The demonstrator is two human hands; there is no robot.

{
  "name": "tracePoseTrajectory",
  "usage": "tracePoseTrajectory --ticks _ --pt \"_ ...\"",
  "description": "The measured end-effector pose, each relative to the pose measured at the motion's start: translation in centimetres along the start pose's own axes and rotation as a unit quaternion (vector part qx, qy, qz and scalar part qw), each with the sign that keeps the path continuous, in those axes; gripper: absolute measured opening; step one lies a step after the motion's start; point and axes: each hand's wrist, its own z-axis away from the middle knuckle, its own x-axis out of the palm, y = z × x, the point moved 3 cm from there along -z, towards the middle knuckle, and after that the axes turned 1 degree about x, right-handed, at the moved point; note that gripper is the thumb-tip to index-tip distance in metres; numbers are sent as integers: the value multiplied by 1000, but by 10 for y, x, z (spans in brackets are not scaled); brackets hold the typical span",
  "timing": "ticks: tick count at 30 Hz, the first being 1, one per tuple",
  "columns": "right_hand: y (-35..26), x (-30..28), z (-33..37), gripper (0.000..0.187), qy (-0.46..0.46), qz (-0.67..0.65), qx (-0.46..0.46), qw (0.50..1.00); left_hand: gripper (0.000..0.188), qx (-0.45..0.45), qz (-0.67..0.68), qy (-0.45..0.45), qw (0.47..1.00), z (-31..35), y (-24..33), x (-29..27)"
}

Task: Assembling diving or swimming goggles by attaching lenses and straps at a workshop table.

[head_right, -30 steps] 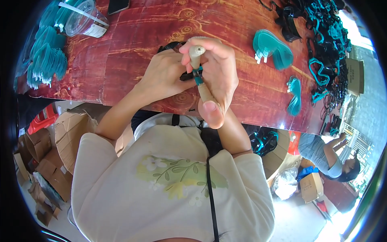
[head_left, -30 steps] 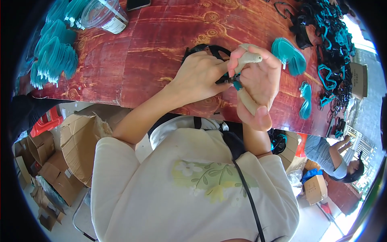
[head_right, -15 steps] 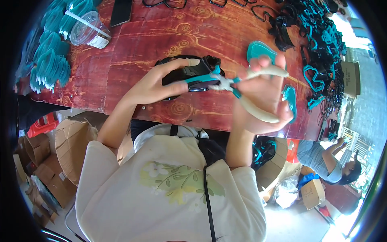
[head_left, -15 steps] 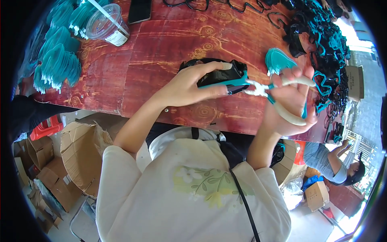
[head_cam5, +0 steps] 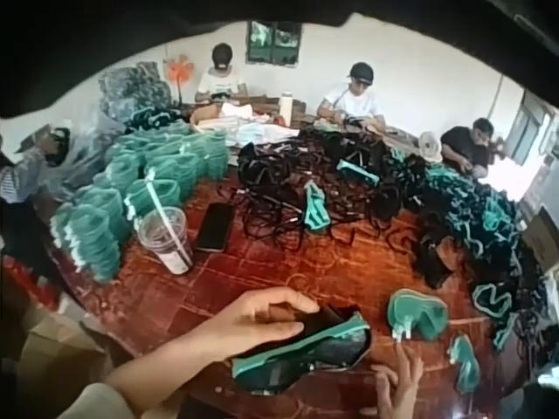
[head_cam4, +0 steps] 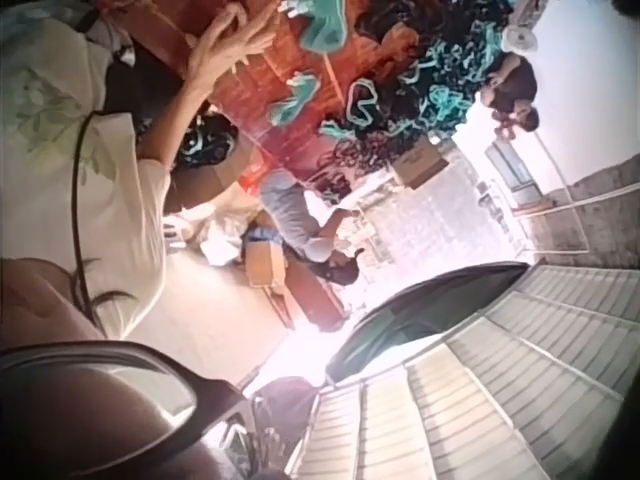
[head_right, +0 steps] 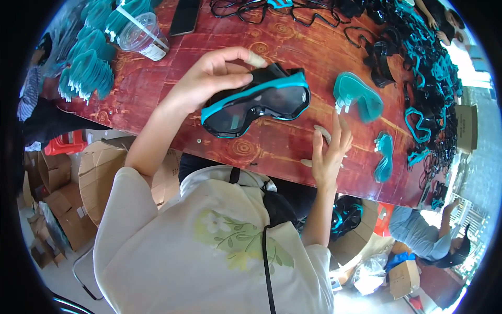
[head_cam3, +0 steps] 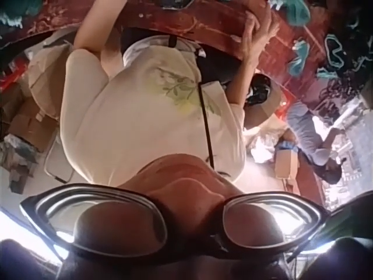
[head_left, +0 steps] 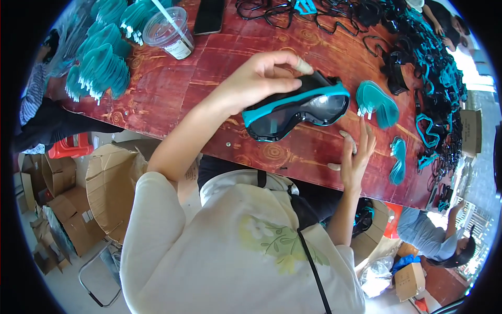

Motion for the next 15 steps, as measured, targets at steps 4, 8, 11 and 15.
tracePoseTrajectory --ticks 4,8,11,15 --pt "-52 -9 -36 63 -36 -422 -17 906 34 -33 50 -34 998 -9 23 -1" --pt "-79 -17 -59 53 9 -394 -20 919 35 -80 87 -85 989 -20 44 10" --pt "-68 -12 -57 48 30 -485 84 870 35 -66 15 -93 993 -30 52 7" --pt "-71 -3 -53 38 102 -545 77 829 64 55 -96 -6 994 -31 47 -18"
